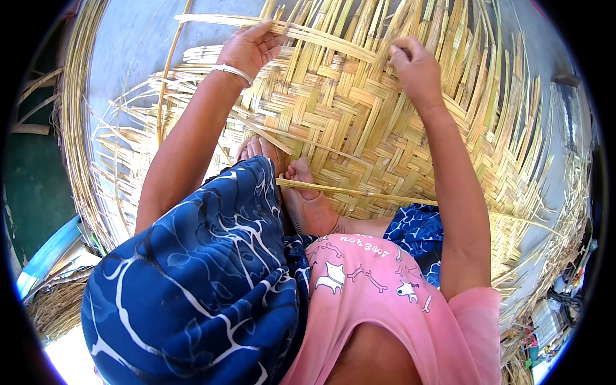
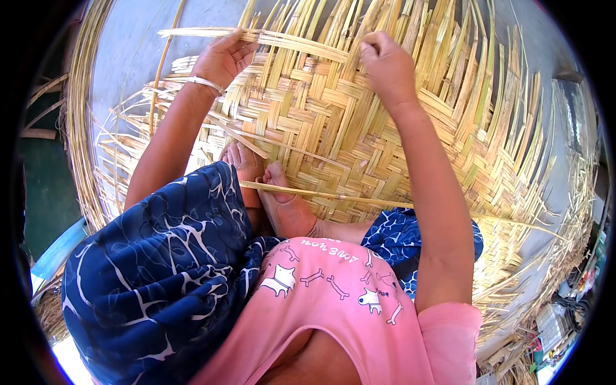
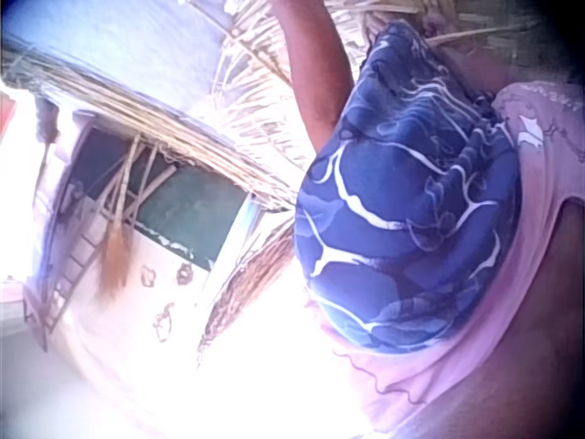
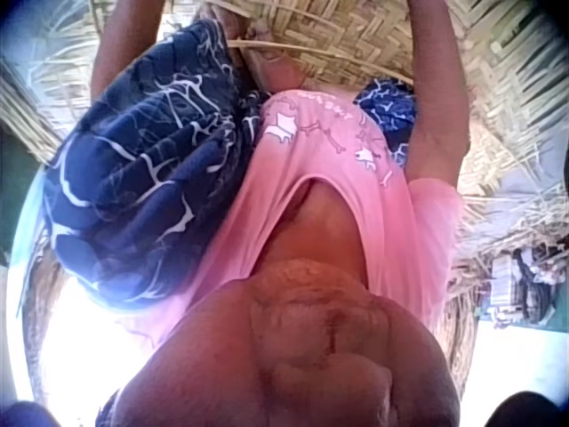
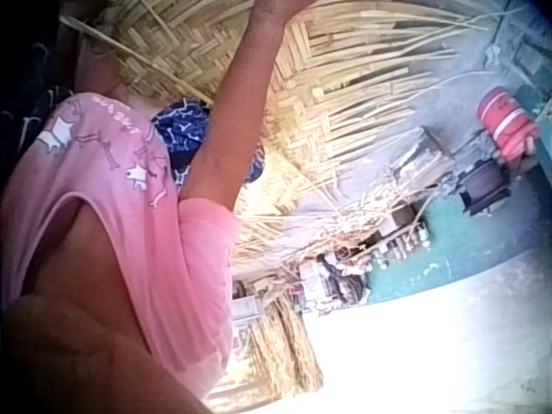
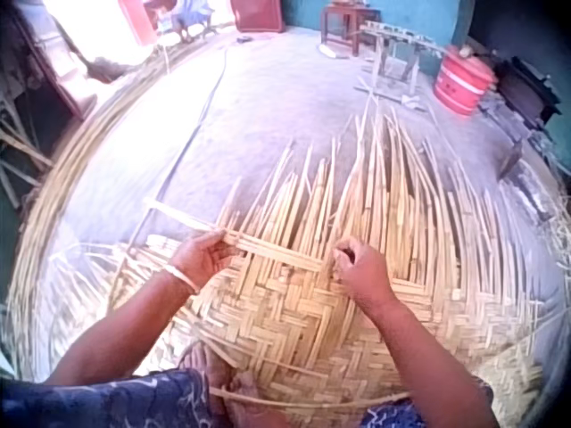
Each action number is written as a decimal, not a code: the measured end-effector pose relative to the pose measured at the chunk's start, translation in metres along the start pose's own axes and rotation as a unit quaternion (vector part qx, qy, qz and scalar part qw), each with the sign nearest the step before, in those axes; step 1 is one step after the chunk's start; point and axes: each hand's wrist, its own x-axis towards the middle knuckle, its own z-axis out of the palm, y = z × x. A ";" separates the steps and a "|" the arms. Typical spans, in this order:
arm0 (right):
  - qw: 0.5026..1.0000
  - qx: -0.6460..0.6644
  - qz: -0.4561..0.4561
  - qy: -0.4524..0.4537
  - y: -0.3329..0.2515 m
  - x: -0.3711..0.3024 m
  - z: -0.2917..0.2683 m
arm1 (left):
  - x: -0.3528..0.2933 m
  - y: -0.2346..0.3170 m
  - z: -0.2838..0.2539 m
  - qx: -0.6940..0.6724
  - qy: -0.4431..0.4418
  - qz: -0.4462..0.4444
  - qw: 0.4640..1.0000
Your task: The person weaves a basket by hand, interlacing thin bamboo strips in a circular pattern. The hands repeatedly pull and press the strips to form a tight weave.
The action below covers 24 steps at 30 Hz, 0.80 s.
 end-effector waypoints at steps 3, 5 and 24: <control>0.979 -0.130 -0.152 -0.025 -0.001 -0.008 0.017 | -0.003 -0.003 0.002 0.046 0.017 0.005 0.999; 0.960 -0.193 -0.201 -0.027 -0.002 -0.010 0.024 | -0.005 -0.008 -0.002 0.066 0.035 0.004 0.997; 0.955 -0.240 -0.131 -0.116 -0.034 0.011 0.021 | -0.002 0.013 0.021 0.174 -0.182 -0.046 0.967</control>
